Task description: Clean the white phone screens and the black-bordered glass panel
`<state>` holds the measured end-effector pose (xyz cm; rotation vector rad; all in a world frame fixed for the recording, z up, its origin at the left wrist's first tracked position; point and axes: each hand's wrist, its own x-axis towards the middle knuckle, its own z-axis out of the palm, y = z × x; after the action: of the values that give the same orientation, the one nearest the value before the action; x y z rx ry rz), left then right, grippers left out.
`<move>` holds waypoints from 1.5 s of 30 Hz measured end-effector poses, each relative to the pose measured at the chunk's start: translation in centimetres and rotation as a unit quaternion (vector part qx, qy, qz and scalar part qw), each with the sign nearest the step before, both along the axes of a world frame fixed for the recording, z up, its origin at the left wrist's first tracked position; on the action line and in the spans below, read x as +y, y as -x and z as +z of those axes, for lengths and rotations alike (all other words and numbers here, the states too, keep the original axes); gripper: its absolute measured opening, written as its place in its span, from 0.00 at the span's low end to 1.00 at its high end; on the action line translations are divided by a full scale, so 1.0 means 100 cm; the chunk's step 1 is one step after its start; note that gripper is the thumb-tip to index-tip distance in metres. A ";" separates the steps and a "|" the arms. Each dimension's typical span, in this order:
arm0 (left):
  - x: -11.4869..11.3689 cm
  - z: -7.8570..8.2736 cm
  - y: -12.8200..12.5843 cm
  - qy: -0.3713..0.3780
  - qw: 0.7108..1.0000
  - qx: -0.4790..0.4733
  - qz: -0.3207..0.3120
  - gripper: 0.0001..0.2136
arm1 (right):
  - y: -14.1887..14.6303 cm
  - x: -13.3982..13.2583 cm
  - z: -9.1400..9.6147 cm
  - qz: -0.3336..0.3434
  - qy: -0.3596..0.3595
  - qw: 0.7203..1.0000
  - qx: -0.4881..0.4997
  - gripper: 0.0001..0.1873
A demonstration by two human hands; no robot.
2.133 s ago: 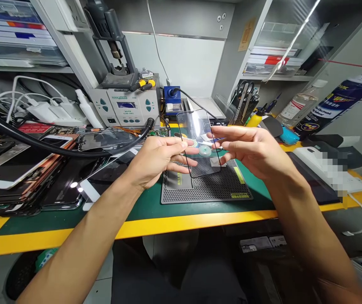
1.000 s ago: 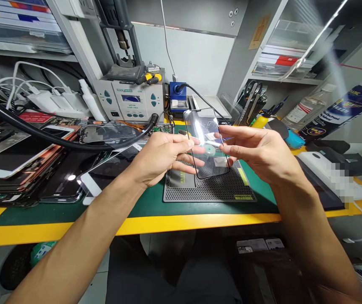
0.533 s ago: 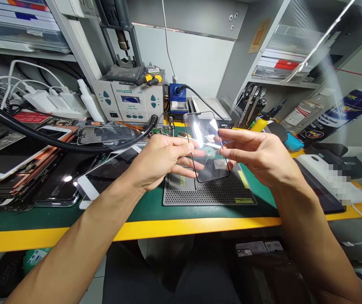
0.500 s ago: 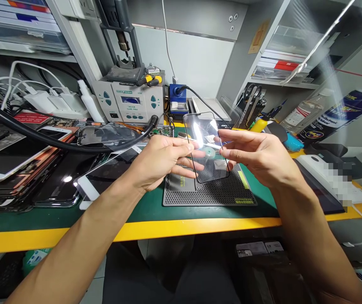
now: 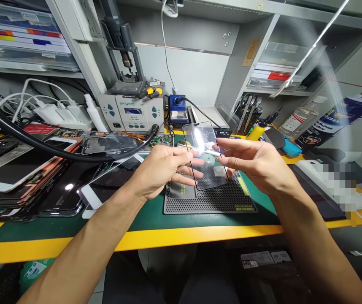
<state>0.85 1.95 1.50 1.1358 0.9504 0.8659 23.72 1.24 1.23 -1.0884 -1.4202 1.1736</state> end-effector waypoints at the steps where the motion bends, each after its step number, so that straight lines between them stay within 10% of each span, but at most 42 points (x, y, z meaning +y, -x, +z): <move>1: 0.000 0.000 0.000 -0.001 1.000 0.001 -0.002 0.08 | -0.001 0.000 -0.001 0.002 -0.002 1.000 -0.001 0.23; 45: 0.000 -0.006 -0.001 -0.010 1.000 -0.020 -0.013 0.12 | 0.000 0.000 -0.002 -0.010 -0.023 0.999 -0.031 0.27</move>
<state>0.98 1.94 0.93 1.1414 0.8946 0.8751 23.73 1.25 1.00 -1.1139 -1.4732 1.0962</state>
